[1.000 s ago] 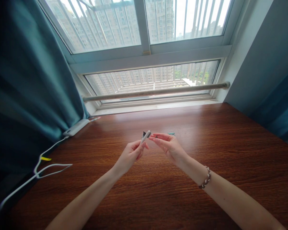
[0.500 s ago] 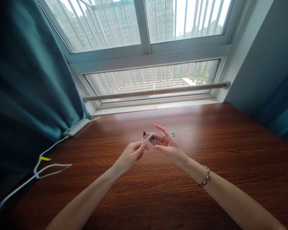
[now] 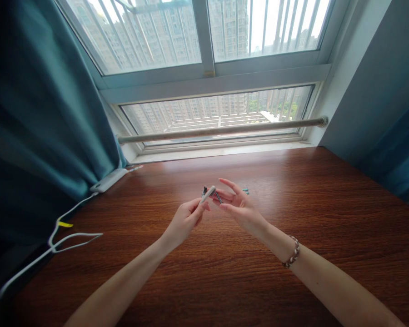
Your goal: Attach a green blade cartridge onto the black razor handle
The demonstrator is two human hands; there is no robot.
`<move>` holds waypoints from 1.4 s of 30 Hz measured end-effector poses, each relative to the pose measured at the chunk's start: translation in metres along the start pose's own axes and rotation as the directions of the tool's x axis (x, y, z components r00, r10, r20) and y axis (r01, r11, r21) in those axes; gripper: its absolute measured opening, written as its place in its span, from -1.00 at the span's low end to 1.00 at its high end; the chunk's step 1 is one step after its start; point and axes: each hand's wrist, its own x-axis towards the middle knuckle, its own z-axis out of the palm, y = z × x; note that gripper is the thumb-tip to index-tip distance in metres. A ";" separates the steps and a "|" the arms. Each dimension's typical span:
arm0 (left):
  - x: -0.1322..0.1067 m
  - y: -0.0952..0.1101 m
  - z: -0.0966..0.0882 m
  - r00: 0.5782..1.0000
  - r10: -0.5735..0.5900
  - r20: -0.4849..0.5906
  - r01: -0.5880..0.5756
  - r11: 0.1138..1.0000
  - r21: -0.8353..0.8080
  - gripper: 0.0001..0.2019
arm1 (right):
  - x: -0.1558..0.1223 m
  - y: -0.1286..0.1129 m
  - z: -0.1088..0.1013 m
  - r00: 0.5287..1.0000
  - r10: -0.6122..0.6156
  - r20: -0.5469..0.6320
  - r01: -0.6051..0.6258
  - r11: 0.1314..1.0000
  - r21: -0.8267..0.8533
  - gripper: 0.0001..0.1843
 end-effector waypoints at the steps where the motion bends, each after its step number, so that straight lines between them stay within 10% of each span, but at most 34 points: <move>1: 0.000 0.001 0.000 1.000 -0.002 -0.006 0.001 0.999 -0.040 -0.62 | 0.000 0.001 0.000 1.000 0.001 0.006 -0.001 1.000 -0.009 -0.35; 12: -0.003 0.006 0.002 0.943 -0.181 0.279 0.315 0.757 -0.572 -0.65 | -0.006 0.005 0.002 0.977 0.007 0.213 0.046 0.969 -0.241 -0.38; 30: -0.002 -0.001 0.010 0.967 -0.217 0.132 0.254 0.804 -0.538 -0.68 | -0.008 0.017 0.004 0.993 -0.100 0.067 0.119 0.906 -0.407 -0.77; 42: -0.002 -0.004 0.009 0.990 -0.023 0.137 0.077 0.912 -0.402 -0.71 | -0.006 0.014 -0.007 0.986 -0.104 -0.132 0.052 0.935 -0.350 -0.78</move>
